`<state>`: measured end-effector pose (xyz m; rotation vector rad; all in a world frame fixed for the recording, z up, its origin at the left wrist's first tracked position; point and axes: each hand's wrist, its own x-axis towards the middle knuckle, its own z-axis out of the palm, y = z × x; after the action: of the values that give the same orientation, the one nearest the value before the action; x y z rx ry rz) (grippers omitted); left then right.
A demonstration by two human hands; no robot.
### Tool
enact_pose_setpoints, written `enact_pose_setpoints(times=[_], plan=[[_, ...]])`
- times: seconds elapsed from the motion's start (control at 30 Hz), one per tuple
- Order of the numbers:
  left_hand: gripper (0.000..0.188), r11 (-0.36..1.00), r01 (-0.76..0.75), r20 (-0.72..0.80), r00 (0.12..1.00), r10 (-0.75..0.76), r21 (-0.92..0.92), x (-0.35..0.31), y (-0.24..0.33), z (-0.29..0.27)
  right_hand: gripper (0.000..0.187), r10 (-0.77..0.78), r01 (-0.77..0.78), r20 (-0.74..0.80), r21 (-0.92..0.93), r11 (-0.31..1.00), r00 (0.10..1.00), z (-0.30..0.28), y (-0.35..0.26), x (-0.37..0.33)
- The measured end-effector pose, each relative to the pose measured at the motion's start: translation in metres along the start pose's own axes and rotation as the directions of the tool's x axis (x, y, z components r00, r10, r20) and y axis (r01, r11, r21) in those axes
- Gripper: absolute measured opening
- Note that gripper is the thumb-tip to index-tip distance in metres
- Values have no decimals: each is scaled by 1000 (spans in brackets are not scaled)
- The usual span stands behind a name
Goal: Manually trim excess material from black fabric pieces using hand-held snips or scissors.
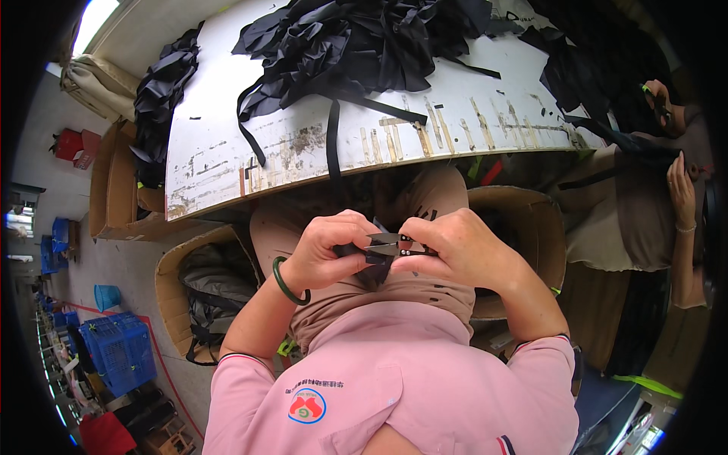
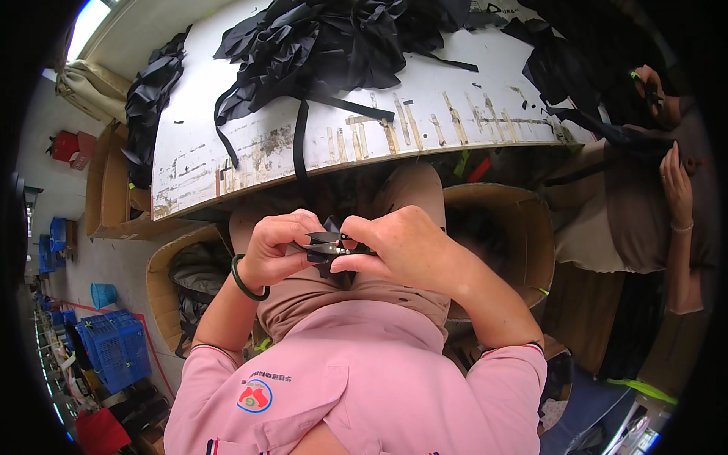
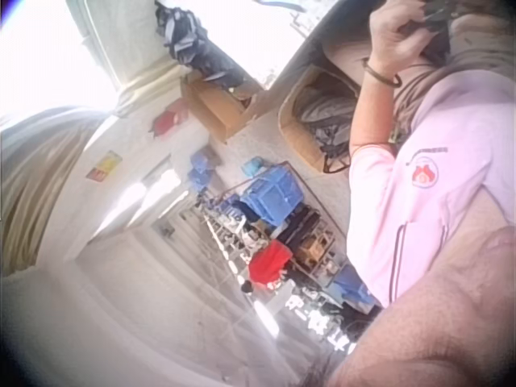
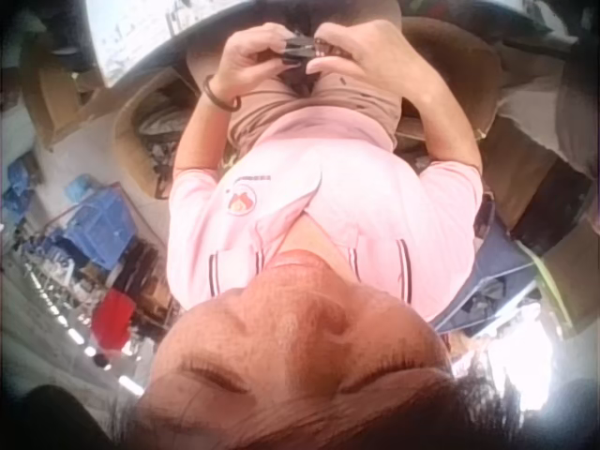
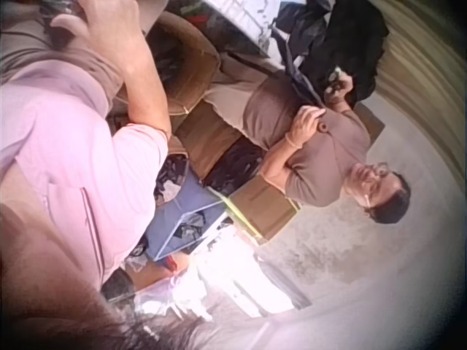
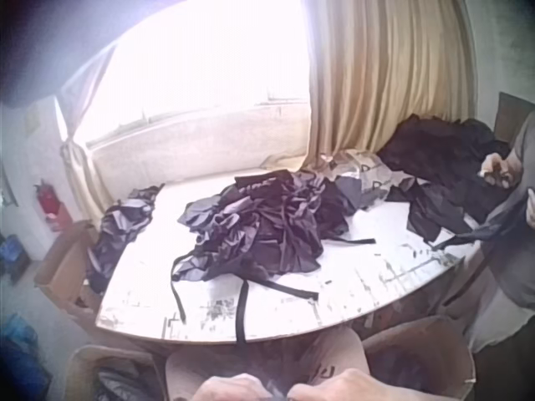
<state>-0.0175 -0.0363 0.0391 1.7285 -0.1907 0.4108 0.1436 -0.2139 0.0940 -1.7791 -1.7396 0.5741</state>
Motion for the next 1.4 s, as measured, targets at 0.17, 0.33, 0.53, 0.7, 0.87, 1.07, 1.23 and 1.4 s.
enact_pose_setpoints(times=[0.17,0.33,0.53,0.7,0.87,1.07,1.23,1.4], plan=[[20,999,-8,5,1000,7,34,-1,2,-1,39,39,-38,24,-18,999,999,-4,-3,0],[18,997,23,-16,1000,-24,-75,-1,2,-2,39,25,-25,-7,-8,1000,1000,-4,-2,-1],[18,999,2,1,1000,-2,-43,-1,1,-3,34,-5,5,-53,-5,1000,999,-1,0,1],[18,1000,2,18,1000,-2,-27,1,4,-2,33,3,-3,-35,-22,1000,999,-3,1,-1],[18,1000,-4,30,1000,5,-6,3,6,-3,32,-17,15,-59,-28,999,998,-4,2,-2],[18,1000,-13,46,999,13,5,5,5,-4,30,9,-9,-16,-15,1000,1000,-5,-1,-1],[15,1000,-15,130,991,14,10,7,11,-8,38,55,-54,48,-12,998,997,-9,0,-3],[10,928,234,349,929,-124,-291,15,11,-22,33,46,-63,118,146,987,992,-17,3,-4]])
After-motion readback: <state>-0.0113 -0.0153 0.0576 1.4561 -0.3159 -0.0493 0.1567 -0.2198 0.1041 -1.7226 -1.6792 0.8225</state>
